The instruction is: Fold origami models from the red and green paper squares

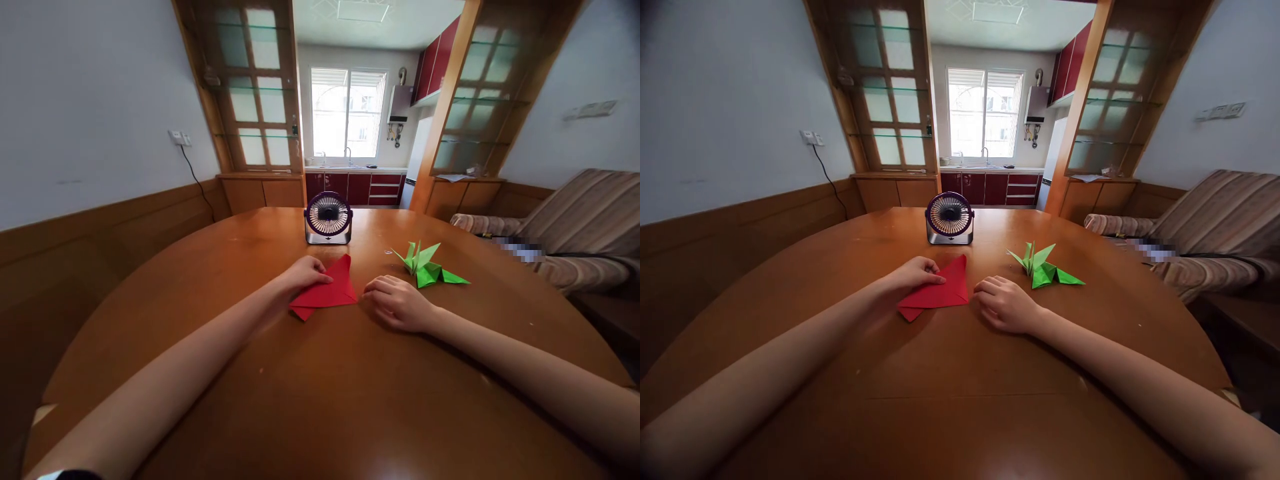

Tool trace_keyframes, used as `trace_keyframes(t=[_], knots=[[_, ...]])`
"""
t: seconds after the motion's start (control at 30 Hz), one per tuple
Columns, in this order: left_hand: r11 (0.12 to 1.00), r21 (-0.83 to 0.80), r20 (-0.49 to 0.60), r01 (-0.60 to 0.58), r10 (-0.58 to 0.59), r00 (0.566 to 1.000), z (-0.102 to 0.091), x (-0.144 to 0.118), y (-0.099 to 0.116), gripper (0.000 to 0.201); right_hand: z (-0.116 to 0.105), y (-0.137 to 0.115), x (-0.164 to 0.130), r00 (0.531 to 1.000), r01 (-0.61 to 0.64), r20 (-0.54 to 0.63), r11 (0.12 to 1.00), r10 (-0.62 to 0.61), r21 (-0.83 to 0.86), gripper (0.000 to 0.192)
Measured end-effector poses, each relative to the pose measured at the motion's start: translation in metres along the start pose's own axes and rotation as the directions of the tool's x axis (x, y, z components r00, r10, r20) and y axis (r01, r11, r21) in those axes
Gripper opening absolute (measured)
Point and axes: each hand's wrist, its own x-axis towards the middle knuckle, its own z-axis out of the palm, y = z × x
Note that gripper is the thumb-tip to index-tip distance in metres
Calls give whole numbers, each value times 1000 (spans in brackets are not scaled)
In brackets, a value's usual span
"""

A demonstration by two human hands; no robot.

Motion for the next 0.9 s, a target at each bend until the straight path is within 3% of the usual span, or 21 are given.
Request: trace_keyframes(t=[0.07, 0.17, 0.3, 0.53, 0.7, 0.9], knots=[[999, 38, -83, -30, 33, 996, 6, -6, -1, 32, 2, -3, 5, 1000, 6, 12, 1000, -7, 20, 22], [972, 224, -198, -69, 114, 974, 13, -20, 1, 33, 5, -8, 14, 999, 14, 35, 998, -16, 60, 25], [882, 469, -226, -34, 158, 961, 17, -38, 4, 32, 14, -13, 32, 998, 1, 56, 988, -9, 153, 21], [757, 653, -180, -41, 207, 962, 12, -58, -2, 22, 37, -10, 56, 996, -88, 59, 953, 74, 289, 18], [636, 740, -110, -220, 437, 892, 12, -68, -9, 18, 40, -4, 53, 989, -127, 104, 957, 102, 263, 21], [694, 505, 82, -513, 553, 829, 9, -70, -11, 22, 43, 4, 43, 978, -207, 81, 947, 193, 247, 19]])
